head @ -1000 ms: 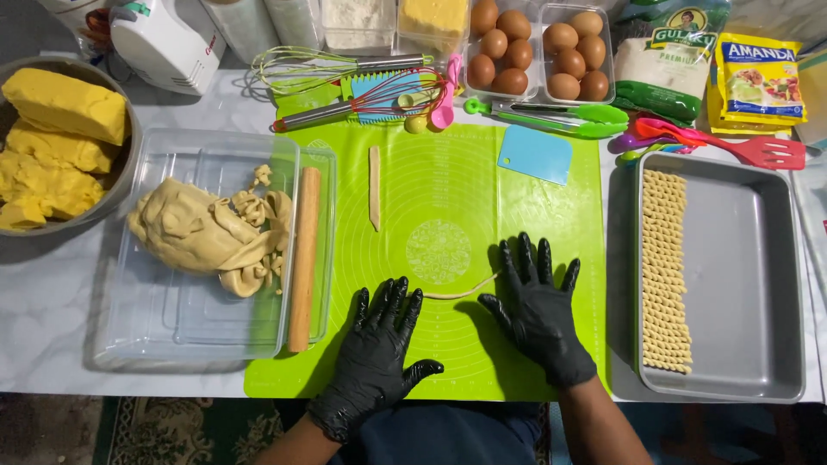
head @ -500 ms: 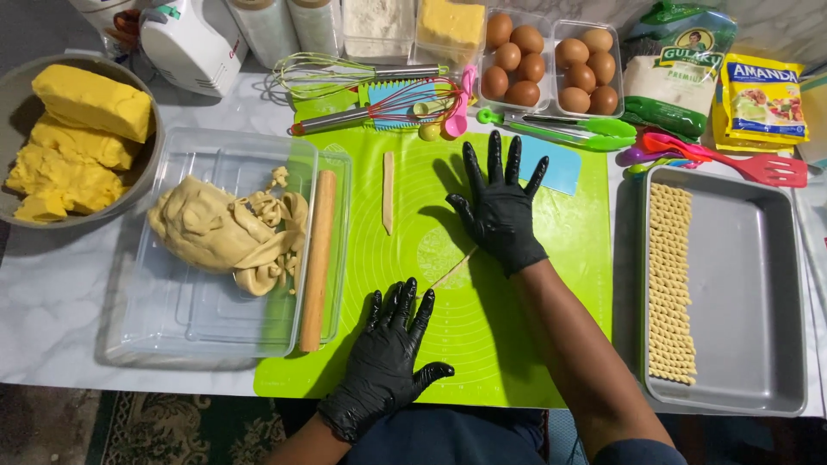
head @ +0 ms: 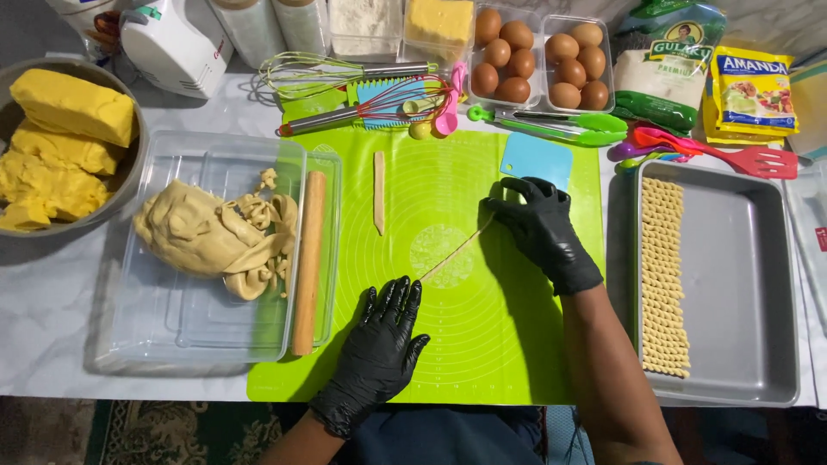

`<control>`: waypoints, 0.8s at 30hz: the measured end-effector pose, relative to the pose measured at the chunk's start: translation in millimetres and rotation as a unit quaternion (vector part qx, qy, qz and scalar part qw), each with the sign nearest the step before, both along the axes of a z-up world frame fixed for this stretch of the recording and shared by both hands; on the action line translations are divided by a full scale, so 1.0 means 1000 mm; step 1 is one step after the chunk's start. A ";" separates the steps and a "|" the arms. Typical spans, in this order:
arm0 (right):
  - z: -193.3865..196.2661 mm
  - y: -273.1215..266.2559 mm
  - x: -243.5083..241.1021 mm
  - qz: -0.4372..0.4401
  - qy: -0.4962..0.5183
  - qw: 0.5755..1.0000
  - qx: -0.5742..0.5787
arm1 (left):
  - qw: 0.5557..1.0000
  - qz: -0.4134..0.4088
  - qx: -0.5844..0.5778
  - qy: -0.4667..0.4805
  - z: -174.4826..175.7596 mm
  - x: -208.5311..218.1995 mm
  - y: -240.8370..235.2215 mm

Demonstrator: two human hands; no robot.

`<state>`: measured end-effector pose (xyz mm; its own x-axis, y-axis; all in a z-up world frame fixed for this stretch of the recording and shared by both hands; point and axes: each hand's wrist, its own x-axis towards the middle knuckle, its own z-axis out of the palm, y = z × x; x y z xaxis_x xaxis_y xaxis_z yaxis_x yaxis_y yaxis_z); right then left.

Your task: The person rolls a small piece of dough into a thin rope on a green silicone mat, twists it, and cuts it into small segments using a blue plastic scraper. The cut pieces are then placed onto a metal baking tray. The person repeats this process with additional pieces of dough.

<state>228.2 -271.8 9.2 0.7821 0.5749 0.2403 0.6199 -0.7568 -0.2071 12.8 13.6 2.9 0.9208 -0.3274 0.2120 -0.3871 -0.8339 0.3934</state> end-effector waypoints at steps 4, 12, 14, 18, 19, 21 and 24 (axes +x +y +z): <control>0.007 -0.002 -0.004 0.007 0.002 0.999 0.035 | 1.000 -0.011 -0.006 0.010 -0.002 -0.004 0.002; 0.034 -0.024 -0.106 -0.052 -0.068 0.996 0.026 | 1.000 -0.023 0.020 0.002 -0.003 -0.004 0.005; 0.016 -0.027 -0.142 -0.078 -0.049 0.995 -0.037 | 0.999 -0.028 0.016 0.003 0.000 -0.006 0.006; 0.007 -0.008 -0.180 -0.106 -0.018 0.985 -0.134 | 0.999 -0.019 0.037 -0.001 -0.002 -0.005 0.005; 0.006 -0.006 -0.170 -0.108 -0.017 0.985 -0.135 | 0.999 -0.021 0.037 0.000 -0.003 -0.005 0.004; 0.005 -0.002 -0.150 -0.099 0.105 0.980 -0.137 | 0.999 -0.011 0.047 0.003 -0.005 -0.005 0.003; -0.001 0.008 -0.120 -0.093 0.066 0.982 -0.148 | 0.999 -0.015 0.043 -0.002 -0.001 -0.006 0.003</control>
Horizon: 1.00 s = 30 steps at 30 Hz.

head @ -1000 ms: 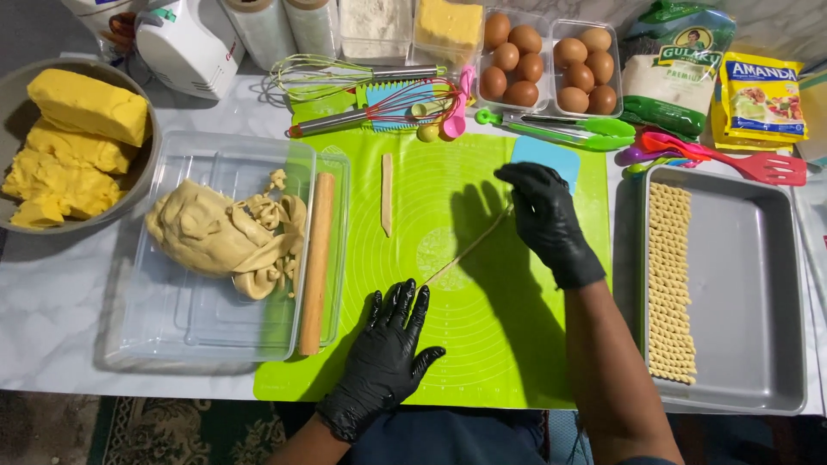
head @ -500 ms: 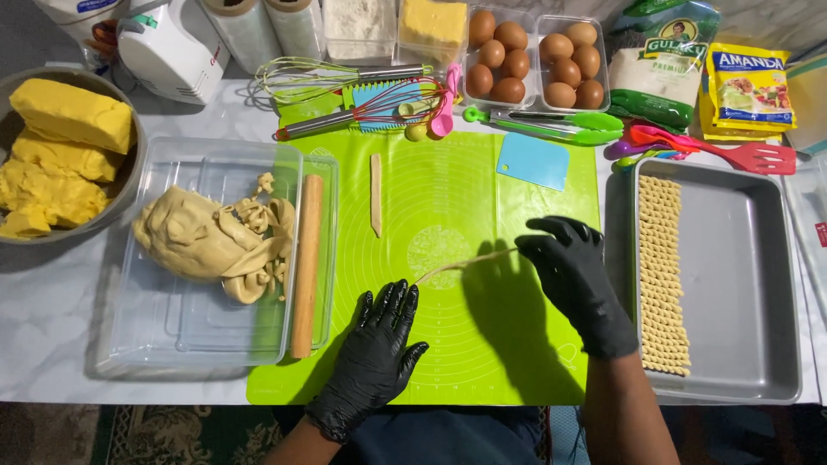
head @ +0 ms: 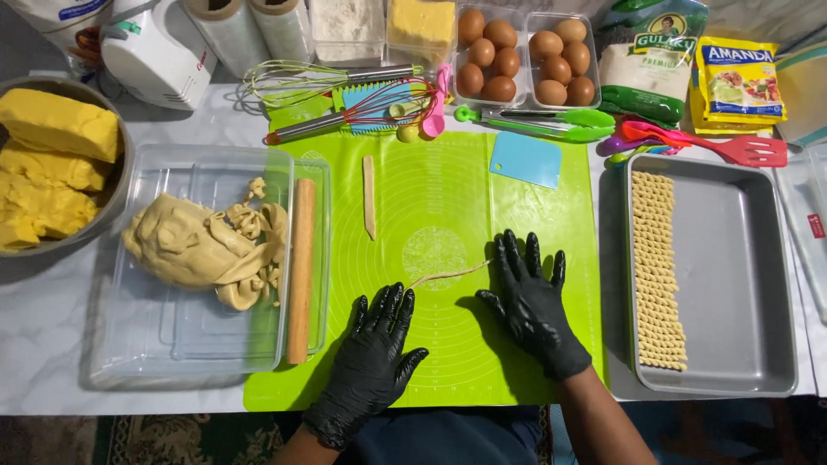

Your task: The person rolls a small piece of dough into a thin rope on a green silicone mat, twists it, and cuts it into small segments using a blue plastic scraper. The cut pieces are then placed onto a metal baking tray. The person repeats this process with additional pieces of dough.

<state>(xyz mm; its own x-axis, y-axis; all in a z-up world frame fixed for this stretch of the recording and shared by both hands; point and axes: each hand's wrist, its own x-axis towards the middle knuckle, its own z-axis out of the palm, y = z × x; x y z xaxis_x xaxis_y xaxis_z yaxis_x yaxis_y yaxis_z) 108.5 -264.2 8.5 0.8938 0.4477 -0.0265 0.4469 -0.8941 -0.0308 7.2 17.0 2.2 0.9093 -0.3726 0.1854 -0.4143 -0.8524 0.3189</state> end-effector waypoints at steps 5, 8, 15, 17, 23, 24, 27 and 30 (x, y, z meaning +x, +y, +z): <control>0.008 0.023 0.055 0.027 -0.014 1.000 -0.006 | 1.000 0.005 -0.003 -0.005 0.001 -0.001 0.000; 0.005 0.038 0.085 0.049 -0.028 0.998 -0.013 | 1.000 0.004 -0.020 0.002 0.000 -0.002 0.000; -0.007 0.075 0.136 0.056 -0.057 0.997 0.015 | 1.000 0.001 -0.030 -0.008 -0.004 -0.003 0.000; -0.006 0.075 0.142 0.067 -0.024 0.993 0.098 | 1.000 0.003 -0.028 -0.008 0.000 -0.003 0.000; 0.039 0.038 0.116 0.107 0.061 0.938 0.324 | 0.999 0.005 -0.034 -0.014 0.003 -0.003 0.001; 0.044 0.024 0.109 0.126 0.072 0.950 0.276 | 0.999 0.006 -0.035 -0.013 0.004 -0.003 0.001; 0.015 0.003 0.108 0.119 0.043 0.974 0.188 | 1.000 0.002 -0.012 -0.003 0.002 -0.001 0.001; 0.024 -0.005 0.099 0.146 0.006 0.957 0.252 | 0.999 0.000 -0.031 -0.014 0.000 -0.003 0.001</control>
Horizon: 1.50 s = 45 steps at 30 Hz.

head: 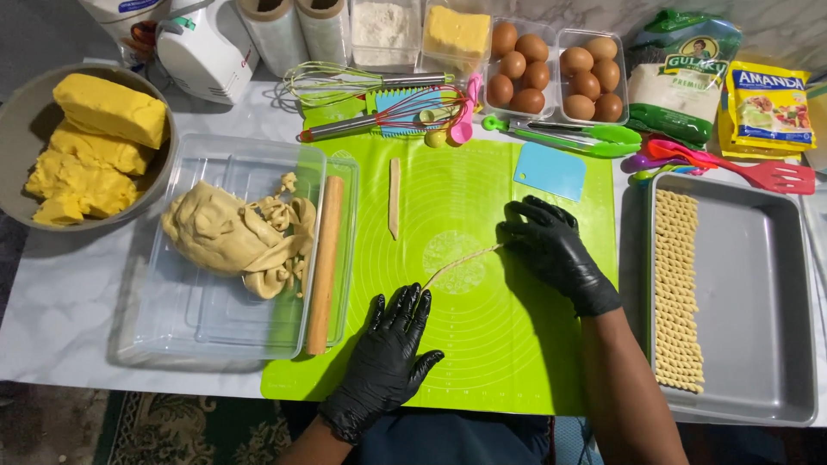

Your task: The person rolls a small piece of dough into a thin rope on a green silicone mat, twists it, and cuts it into small segments using a blue plastic scraper. The cut pieces are then placed onto a metal baking tray. The person repeats this process with additional pieces of dough.

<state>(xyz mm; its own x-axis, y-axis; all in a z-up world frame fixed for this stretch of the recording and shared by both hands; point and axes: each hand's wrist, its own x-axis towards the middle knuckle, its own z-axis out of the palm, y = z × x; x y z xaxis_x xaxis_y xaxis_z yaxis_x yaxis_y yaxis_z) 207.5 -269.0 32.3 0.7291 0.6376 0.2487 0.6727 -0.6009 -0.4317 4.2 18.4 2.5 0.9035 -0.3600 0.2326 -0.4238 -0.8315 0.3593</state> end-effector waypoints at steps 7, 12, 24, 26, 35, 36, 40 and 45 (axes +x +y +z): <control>-0.025 -0.018 -0.020 -0.058 -0.047 0.997 0.036 | 1.000 0.005 -0.001 -0.004 0.000 -0.002 -0.001; -0.008 -0.030 -0.056 -0.104 -0.046 0.992 -0.055 | 0.999 0.006 0.040 0.016 0.002 0.000 -0.001; -0.025 -0.012 -0.163 -0.211 -0.060 0.950 -0.224 | 1.000 0.002 0.020 0.017 0.000 0.000 0.001; -0.022 -0.010 -0.145 -0.193 -0.037 0.954 -0.228 | 1.000 0.001 0.018 0.019 0.000 0.000 -0.001; -0.017 0.019 -0.049 -0.113 0.009 0.968 -0.225 | 1.000 0.001 -0.019 0.001 -0.010 0.000 0.002; -0.014 0.024 -0.042 -0.100 0.035 0.969 -0.223 | 1.000 -0.011 0.000 -0.006 -0.012 0.000 0.003; -0.025 0.041 -0.020 -0.097 -0.013 0.968 -0.231 | 1.000 -0.009 0.021 0.002 -0.022 0.003 0.004; -0.034 0.070 0.008 -0.121 -0.057 0.969 -0.206 | 0.998 -0.003 0.057 0.009 -0.023 0.013 0.006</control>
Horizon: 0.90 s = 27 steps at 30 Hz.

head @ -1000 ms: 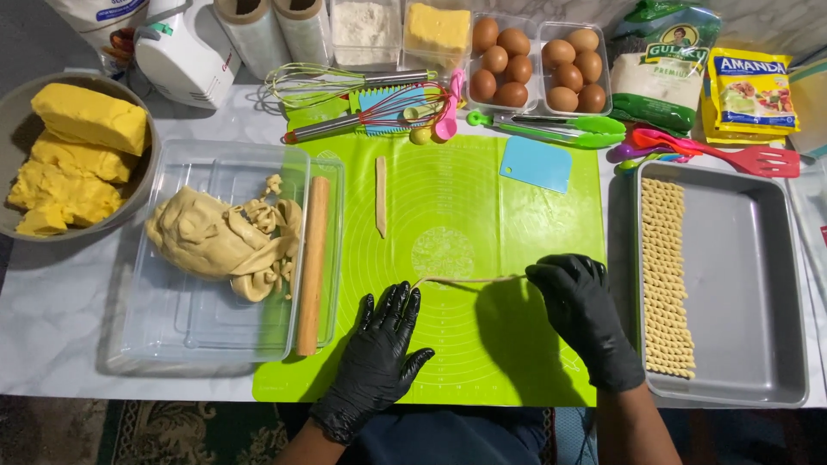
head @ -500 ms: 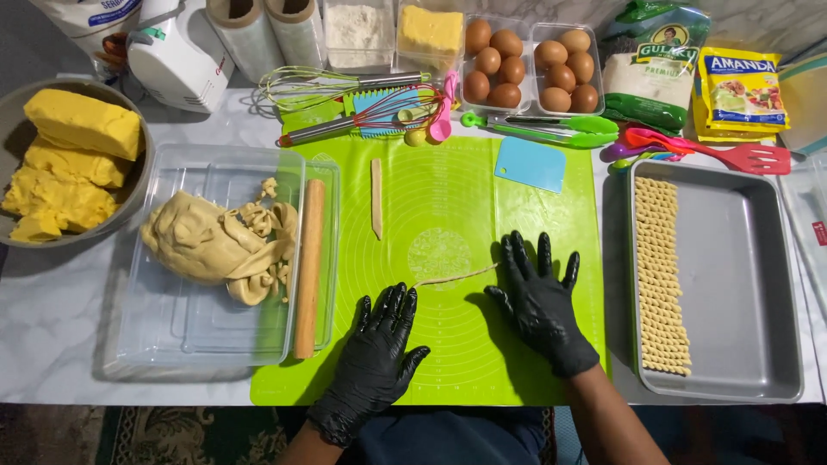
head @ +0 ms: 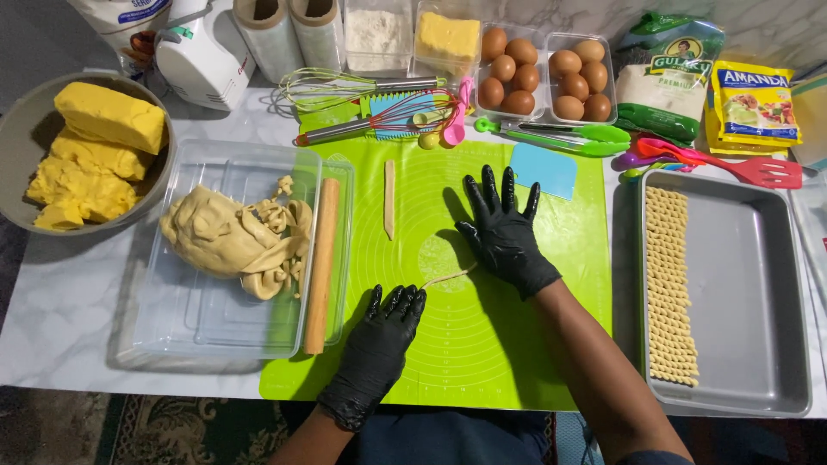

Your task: The person rolls a small piece of dough into a thin rope on a green silicone mat, twists it, and cuts it into small segments using a blue plastic scraper. The cut pieces are then placed onto a metal baking tray. The person repeats this process with additional pieces of dough.

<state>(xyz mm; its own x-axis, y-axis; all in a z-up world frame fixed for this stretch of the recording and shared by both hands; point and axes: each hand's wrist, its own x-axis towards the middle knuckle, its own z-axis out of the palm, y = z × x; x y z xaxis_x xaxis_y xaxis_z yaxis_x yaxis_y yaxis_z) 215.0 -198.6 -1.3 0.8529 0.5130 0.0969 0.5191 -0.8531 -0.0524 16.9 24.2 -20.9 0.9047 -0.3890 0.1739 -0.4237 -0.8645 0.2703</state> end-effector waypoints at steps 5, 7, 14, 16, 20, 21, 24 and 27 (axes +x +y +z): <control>-0.005 0.022 0.015 0.000 -0.011 0.996 0.086 | 0.996 0.024 -0.079 -0.015 0.003 0.013 0.003; -0.002 0.029 0.016 0.009 -0.030 0.991 0.131 | 0.992 0.037 -0.122 -0.006 0.005 0.016 0.004; -0.012 0.040 0.016 -0.031 -0.140 0.986 0.084 | 0.991 0.097 -0.073 -0.046 0.007 0.017 0.010; -0.021 0.037 0.016 -0.063 -0.082 0.992 0.074 | 0.991 0.111 -0.053 -0.044 0.013 0.017 0.008; 0.001 0.025 -0.002 0.014 -0.095 0.983 0.156 | 0.991 0.120 -0.019 -0.056 0.020 0.014 0.004; 0.010 0.021 -0.008 0.067 -0.104 0.972 0.200 | 0.991 0.122 0.002 -0.061 0.022 0.014 0.004; 0.034 -0.005 -0.022 0.110 0.027 0.960 0.256 | 0.989 0.130 0.009 -0.069 0.017 0.013 0.003; 0.035 -0.035 -0.026 0.165 -0.039 0.959 0.227 | 0.987 0.137 0.010 -0.087 0.019 0.012 0.001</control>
<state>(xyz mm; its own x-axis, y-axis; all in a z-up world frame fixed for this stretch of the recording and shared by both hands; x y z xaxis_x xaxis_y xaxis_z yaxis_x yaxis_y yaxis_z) 189.2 -233.3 33.8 0.6325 0.6436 0.4311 0.7743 -0.5409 -0.3285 28.9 25.2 -1.4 0.9334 -0.1379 0.3313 -0.2112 -0.9575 0.1964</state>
